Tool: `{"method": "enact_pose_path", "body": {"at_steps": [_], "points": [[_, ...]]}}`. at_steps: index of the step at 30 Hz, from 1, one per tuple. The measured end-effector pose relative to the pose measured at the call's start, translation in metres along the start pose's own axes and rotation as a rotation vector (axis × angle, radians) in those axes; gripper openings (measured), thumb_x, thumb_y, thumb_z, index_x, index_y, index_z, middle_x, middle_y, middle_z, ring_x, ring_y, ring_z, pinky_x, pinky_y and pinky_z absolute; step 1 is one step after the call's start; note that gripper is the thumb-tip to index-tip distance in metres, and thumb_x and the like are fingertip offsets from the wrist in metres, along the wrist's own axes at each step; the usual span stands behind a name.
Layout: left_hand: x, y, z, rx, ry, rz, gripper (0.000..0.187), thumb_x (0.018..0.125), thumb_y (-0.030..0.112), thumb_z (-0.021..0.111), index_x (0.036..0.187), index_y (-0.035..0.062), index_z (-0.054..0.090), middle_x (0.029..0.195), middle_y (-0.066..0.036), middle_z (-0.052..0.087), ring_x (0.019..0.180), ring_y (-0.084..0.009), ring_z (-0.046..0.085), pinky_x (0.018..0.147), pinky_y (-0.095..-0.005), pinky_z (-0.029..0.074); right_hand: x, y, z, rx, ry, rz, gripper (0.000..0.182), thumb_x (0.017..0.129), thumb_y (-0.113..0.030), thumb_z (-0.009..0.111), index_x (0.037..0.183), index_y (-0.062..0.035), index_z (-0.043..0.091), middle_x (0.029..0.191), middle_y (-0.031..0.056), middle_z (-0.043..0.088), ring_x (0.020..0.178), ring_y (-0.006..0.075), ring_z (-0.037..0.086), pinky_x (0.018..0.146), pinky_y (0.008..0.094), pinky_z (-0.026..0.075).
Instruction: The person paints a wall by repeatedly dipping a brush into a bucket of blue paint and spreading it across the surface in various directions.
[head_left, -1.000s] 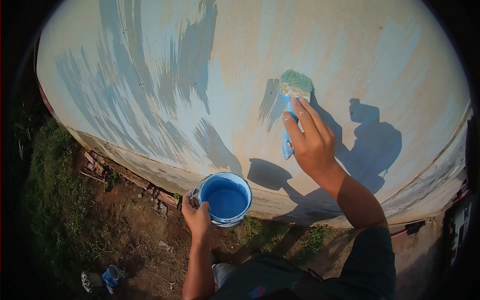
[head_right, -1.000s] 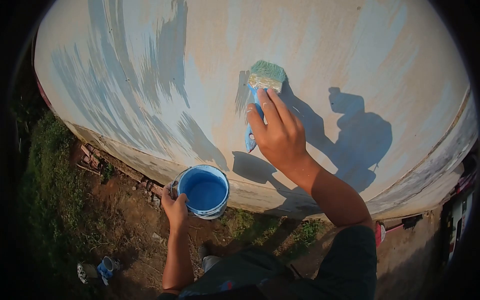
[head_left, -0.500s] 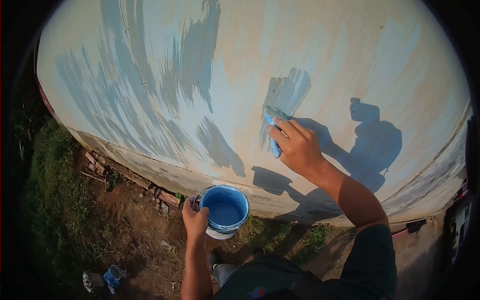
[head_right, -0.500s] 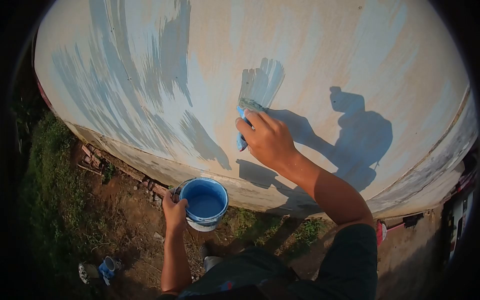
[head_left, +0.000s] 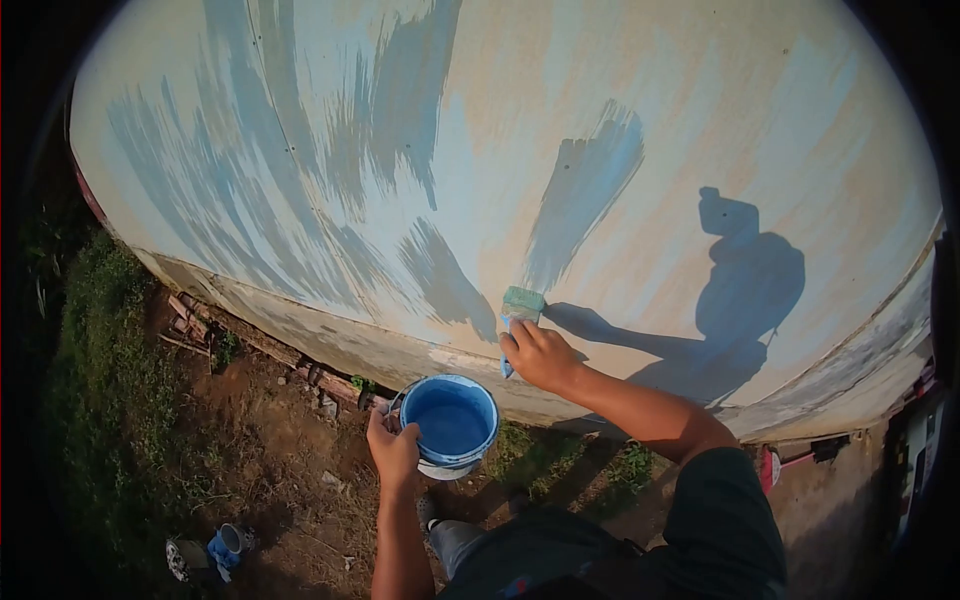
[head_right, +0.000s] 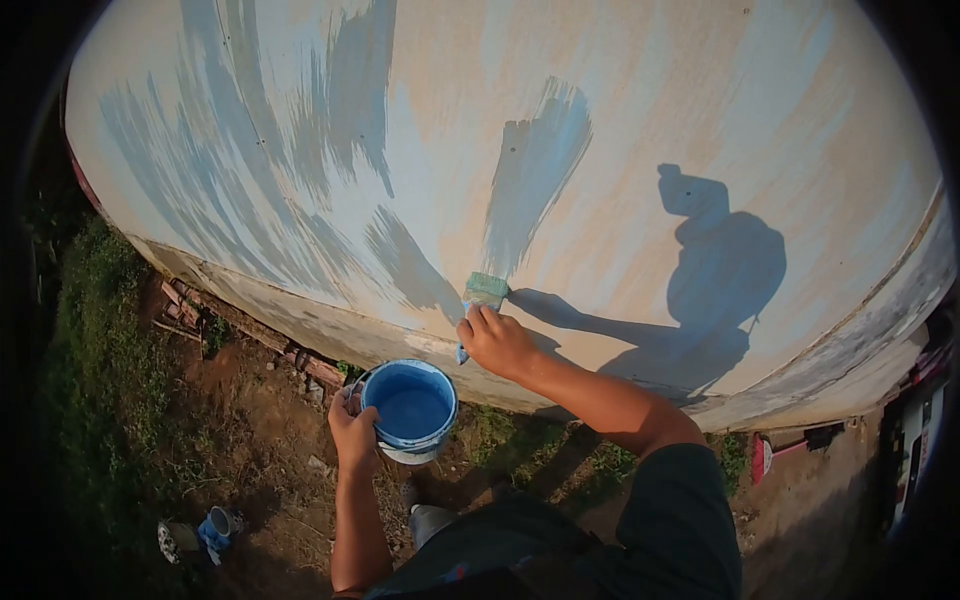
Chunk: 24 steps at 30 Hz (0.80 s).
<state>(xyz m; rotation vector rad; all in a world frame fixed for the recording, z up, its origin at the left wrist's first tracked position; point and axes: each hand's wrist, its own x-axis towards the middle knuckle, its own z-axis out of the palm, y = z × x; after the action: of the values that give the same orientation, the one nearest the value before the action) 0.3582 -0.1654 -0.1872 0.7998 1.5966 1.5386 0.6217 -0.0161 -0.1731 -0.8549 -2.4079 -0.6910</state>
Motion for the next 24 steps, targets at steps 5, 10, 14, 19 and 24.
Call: {"method": "enact_pose_path", "body": {"at_steps": [5, 10, 14, 19, 24], "points": [[0.002, -0.01, -0.017, -0.015, 0.051, -0.011, 0.04, 0.075, -0.013, 0.057, 0.114, -0.0057, 0.06, 0.089, -0.002, 0.059, 0.075, -0.0091, 0.053, 0.063, -0.0233, 0.043, 0.032, 0.028, -0.051, 0.304, -0.147, 0.264, 0.03, 0.081, -0.006, 0.076, 0.11, -0.0051, 0.068, 0.101, 0.0129, 0.066, 0.099, 0.0315, 0.069, 0.073, 0.0434, 0.061], [0.014, -0.001, -0.018, 0.004, -0.014, 0.013, 0.042, 0.072, -0.011, 0.062, 0.114, -0.0091, 0.057, 0.084, 0.001, 0.05, 0.072, -0.008, 0.047, 0.059, -0.0239, 0.042, 0.08, 0.061, -0.16, 0.096, 0.258, 0.23, 0.032, 0.076, -0.002, 0.075, 0.107, -0.0051, 0.072, 0.113, 0.016, 0.071, 0.102, 0.0321, 0.071, 0.08, 0.0422, 0.063], [0.009, 0.007, -0.013, 0.001, -0.032, 0.018, 0.035, 0.072, -0.012, 0.061, 0.107, -0.0068, 0.057, 0.083, 0.001, 0.049, 0.072, -0.0068, 0.044, 0.058, -0.0234, 0.04, 0.083, 0.068, -0.159, -0.235, 0.495, 0.157, 0.023, 0.077, -0.001, 0.073, 0.1, -0.0044, 0.074, 0.114, 0.0181, 0.073, 0.108, 0.0346, 0.072, 0.082, 0.0388, 0.064], [0.008, -0.006, -0.014, -0.076, 0.027, 0.014, 0.036, 0.072, -0.014, 0.06, 0.108, -0.0069, 0.057, 0.083, 0.002, 0.047, 0.073, -0.0059, 0.042, 0.058, -0.0227, 0.037, 0.014, 0.025, -0.05, -0.17, 0.253, 0.09, 0.016, 0.085, -0.007, 0.073, 0.101, -0.0043, 0.073, 0.112, 0.016, 0.072, 0.104, 0.0314, 0.073, 0.08, 0.0354, 0.064], [0.003, -0.009, -0.011, -0.115, 0.055, 0.079, 0.044, 0.073, -0.014, 0.06, 0.117, -0.0102, 0.057, 0.083, 0.003, 0.042, 0.071, -0.0062, 0.039, 0.058, -0.0227, 0.037, -0.041, 0.01, 0.001, 0.217, -0.219, 0.13, 0.028, 0.082, -0.011, 0.077, 0.109, -0.0069, 0.071, 0.113, 0.0108, 0.065, 0.107, 0.0289, 0.069, 0.075, 0.0391, 0.063]]}}
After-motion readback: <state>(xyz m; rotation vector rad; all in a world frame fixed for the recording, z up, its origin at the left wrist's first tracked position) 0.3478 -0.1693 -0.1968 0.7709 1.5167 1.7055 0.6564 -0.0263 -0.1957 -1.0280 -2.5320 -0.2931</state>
